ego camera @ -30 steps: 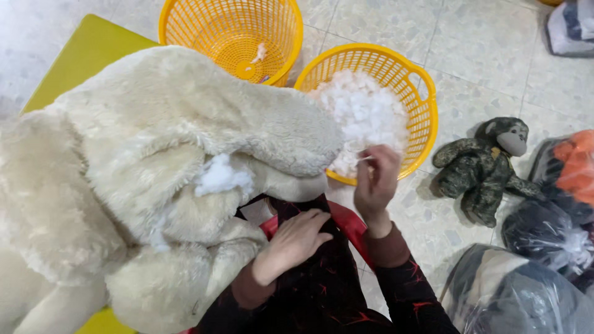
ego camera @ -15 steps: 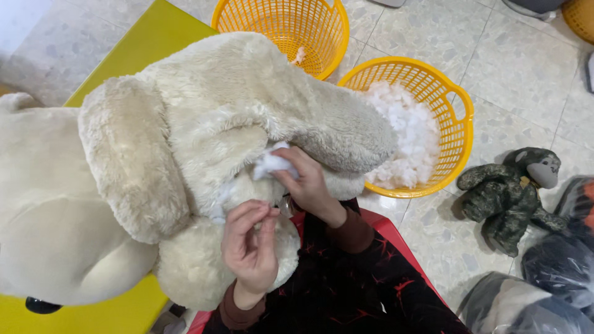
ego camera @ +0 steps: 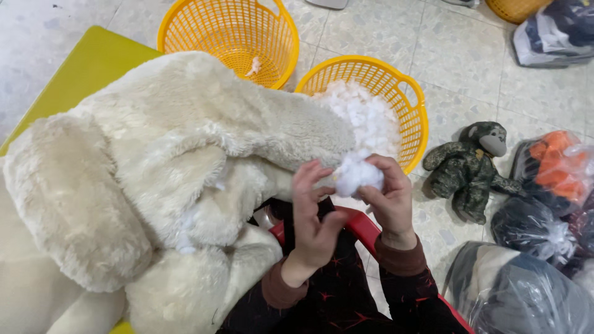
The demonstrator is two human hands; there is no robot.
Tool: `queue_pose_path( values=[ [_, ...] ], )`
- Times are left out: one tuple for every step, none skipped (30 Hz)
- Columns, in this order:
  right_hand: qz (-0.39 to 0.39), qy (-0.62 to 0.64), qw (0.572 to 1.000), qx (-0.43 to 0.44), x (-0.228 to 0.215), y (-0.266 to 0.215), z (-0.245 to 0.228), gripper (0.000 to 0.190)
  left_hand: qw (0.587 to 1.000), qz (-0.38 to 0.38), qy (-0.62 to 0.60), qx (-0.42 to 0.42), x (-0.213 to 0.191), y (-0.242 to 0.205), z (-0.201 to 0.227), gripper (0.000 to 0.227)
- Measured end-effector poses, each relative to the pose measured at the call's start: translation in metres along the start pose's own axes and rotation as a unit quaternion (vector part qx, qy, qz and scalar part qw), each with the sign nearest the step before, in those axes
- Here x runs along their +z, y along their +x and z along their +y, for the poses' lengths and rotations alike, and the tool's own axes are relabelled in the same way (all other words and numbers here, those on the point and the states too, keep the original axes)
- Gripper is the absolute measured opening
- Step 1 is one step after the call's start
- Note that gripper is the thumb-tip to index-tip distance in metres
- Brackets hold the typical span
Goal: The person repeatedly takes handfuls of white synthetic stuffing from a yellow basket and pushes them into an opening on the back of a large white teddy bear. The person works by hand, compressing the stuffing into the bear's body cavity. The bear remains on a yellow table throughout the clip.
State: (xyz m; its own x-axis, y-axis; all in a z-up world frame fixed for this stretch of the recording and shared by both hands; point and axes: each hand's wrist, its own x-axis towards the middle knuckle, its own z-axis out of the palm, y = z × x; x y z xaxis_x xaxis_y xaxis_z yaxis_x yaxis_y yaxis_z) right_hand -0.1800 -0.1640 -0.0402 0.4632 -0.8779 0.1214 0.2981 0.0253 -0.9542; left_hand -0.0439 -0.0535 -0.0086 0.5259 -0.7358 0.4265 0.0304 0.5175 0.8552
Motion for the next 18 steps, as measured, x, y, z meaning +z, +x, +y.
queue_pose_path(
  values=[
    [0.026, -0.032, 0.999, -0.016, -0.009, -0.001, -0.003, 0.044, 0.999, -0.022, 0.036, 0.003, 0.01, 0.009, -0.004, 0.045],
    [0.052, -0.066, 0.996, -0.032, -0.019, -0.002, -0.006, 0.044, 0.997, -0.043, 0.071, 0.006, 0.023, 0.018, -0.01, 0.034],
    [0.076, -0.085, 0.992, -0.05, -0.028, -0.004, -0.006, 0.04, 0.992, -0.064, 0.106, 0.011, 0.033, 0.025, -0.016, 0.025],
    [0.101, -0.104, 0.987, -0.069, -0.039, -0.005, -0.004, 0.035, 0.992, -0.061, 0.109, 0.001, 0.041, 0.033, -0.021, 0.025],
    [0.126, -0.123, 0.98, -0.088, -0.051, -0.005, -0.001, 0.03, 0.992, -0.059, 0.112, -0.01, 0.049, 0.04, -0.027, 0.027],
    [0.147, -0.124, 0.976, -0.098, -0.063, -0.008, 0.003, 0.027, 0.991, -0.057, 0.115, -0.022, 0.057, 0.045, -0.032, 0.033],
    [0.168, -0.126, 0.972, -0.109, -0.078, -0.01, 0.008, 0.024, 0.993, -0.049, 0.101, -0.023, 0.066, 0.049, -0.037, 0.034],
    [0.189, -0.126, 0.967, -0.118, -0.093, -0.011, 0.014, 0.022, 0.995, -0.04, 0.088, -0.025, 0.075, 0.051, -0.041, 0.035],
    [0.226, -0.126, 0.959, -0.113, -0.109, -0.007, 0.021, 0.021, 0.996, -0.031, 0.075, -0.028, 0.084, 0.053, -0.045, 0.036],
    [0.263, -0.126, 0.951, -0.106, -0.125, 0.0, 0.03, 0.02, 0.998, -0.022, 0.063, -0.009, 0.09, 0.052, -0.049, 0.037],
    [0.3, -0.125, 0.941, -0.098, -0.14, 0.005, 0.038, 0.019, 0.999, -0.012, 0.05, 0.01, 0.096, 0.052, -0.053, 0.038],
    [0.312, -0.105, 0.942, -0.069, -0.155, 0.007, 0.045, 0.019, 0.999, -0.003, 0.038, 0.029, 0.101, 0.052, -0.058, 0.039],
    [0.324, -0.085, 0.941, -0.04, -0.168, 0.008, 0.05, 0.019, 0.997, -0.018, 0.058, 0.055, 0.106, 0.054, -0.065, 0.039],
    [0.331, -0.065, 0.941, -0.012, -0.18, 0.01, 0.054, 0.019, 0.993, -0.03, 0.079, 0.083, 0.111, 0.059, -0.074, 0.038],
    [0.331, -0.051, 0.942, -0.013, -0.189, 0.007, 0.056, 0.022, 0.988, -0.041, 0.099, 0.111, 0.116, 0.065, -0.085, 0.038],
    [0.329, -0.036, 0.943, -0.013, -0.194, 0.005, 0.06, 0.024, 0.981, -0.07, 0.135, 0.118, 0.122, 0.075, -0.1, 0.039],
    [0.327, -0.022, 0.945, -0.014, -0.199, 0.004, 0.062, 0.026, 0.973, -0.098, 0.17, 0.125, 0.128, 0.087, -0.119, 0.041],
    [0.325, -0.011, 0.945, -0.013, -0.2, 0.001, 0.065, 0.027, 0.962, -0.128, 0.206, 0.129, 0.131, 0.094, -0.135, 0.043]
  ],
)
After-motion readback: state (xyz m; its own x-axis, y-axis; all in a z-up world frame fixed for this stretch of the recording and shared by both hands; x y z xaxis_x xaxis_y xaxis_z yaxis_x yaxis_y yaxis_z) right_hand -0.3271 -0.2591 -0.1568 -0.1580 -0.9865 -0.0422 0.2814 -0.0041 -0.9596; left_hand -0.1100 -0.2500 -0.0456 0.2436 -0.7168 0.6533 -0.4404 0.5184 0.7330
